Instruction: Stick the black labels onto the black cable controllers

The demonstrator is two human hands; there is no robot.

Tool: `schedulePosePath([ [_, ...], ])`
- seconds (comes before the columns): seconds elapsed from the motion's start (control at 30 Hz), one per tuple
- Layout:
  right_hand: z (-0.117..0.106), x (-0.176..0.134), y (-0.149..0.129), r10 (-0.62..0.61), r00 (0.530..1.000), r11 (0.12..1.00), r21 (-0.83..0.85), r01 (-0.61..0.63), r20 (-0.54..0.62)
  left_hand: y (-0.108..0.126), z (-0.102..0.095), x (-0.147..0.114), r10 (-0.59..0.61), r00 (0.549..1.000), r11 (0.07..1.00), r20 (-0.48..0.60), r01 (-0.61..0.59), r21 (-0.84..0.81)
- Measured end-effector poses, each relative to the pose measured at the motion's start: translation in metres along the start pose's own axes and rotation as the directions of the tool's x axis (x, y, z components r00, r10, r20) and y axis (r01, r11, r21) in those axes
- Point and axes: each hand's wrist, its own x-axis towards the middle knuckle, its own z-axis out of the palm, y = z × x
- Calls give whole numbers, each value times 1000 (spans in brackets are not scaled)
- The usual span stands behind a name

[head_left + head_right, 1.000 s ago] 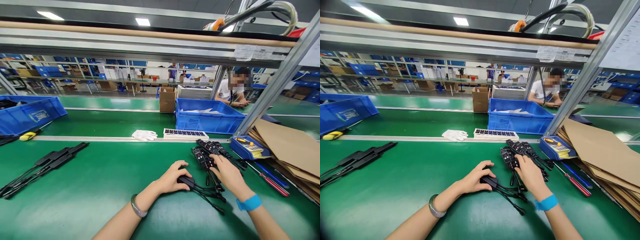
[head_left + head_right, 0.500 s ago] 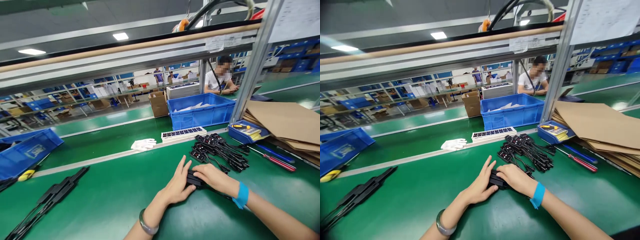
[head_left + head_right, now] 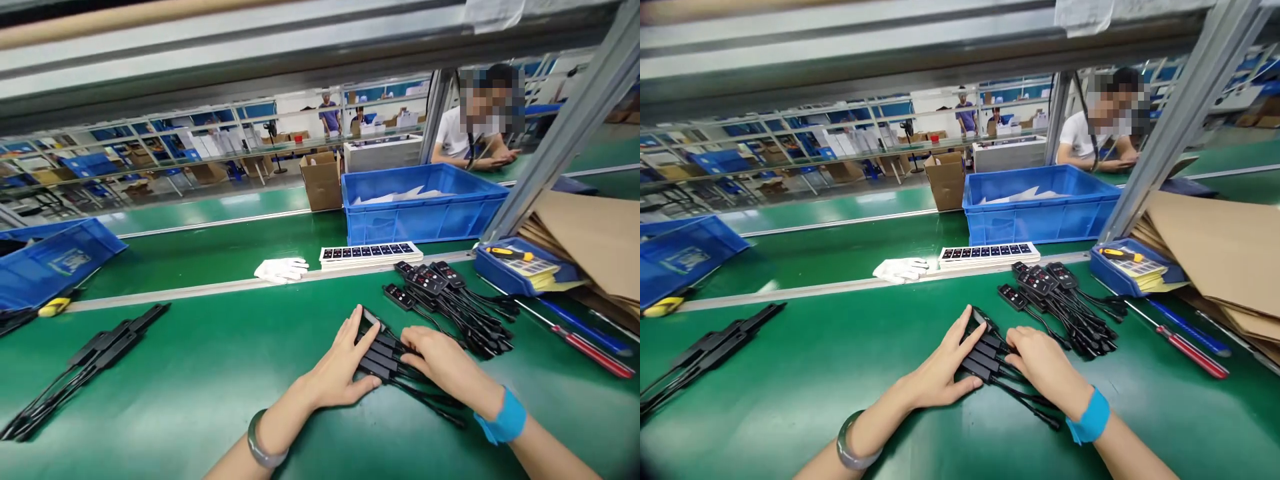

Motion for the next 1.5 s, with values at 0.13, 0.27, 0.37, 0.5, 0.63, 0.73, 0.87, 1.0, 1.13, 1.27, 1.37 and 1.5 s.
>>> schedulePosePath([
  [0.13,-5,1,-3,21,992,949,310,-57,121,0,-1,-2,-28,998,999,55,29,-15],
  [0.27,-14,-1,10,98,986,919,369,-141,133,-1,-2,-3,-56,997,996,51,59,-69],
  [0.37,-16,-6,24,112,993,953,278,-121,50,-1,-3,-3,-94,994,989,57,100,-111],
  [0.5,-12,-8,33,-77,997,985,155,78,-10,-1,-1,-2,-80,996,991,46,84,-100],
  [0.63,-17,-8,31,-130,982,962,258,91,138,-1,0,1,-38,996,997,83,44,-62],
  [0.73,-17,-13,22,-68,977,939,343,-5,201,-2,1,0,-45,998,998,53,47,-49],
  [0.87,6,-14,-11,-119,974,949,310,54,194,-3,2,-3,-8,999,999,47,10,-43],
  [1.0,21,-10,-38,-59,995,973,228,38,82,-1,1,-3,7,996,1000,92,-5,-31],
  [1.13,4,1,-18,-24,999,979,201,29,-27,-1,-1,-2,-11,995,1000,100,12,-2],
  [1.27,-1,15,18,278,926,919,-210,-334,-253,-3,-1,-1,-6,994,1000,106,5,15],
  [1.37,4,18,26,163,951,909,-335,-247,-262,-5,1,0,3,995,1000,102,-5,17],
  [1.5,-5,9,25,-11,981,992,-124,-13,-192,-9,4,1,3,998,1000,58,-4,10],
])
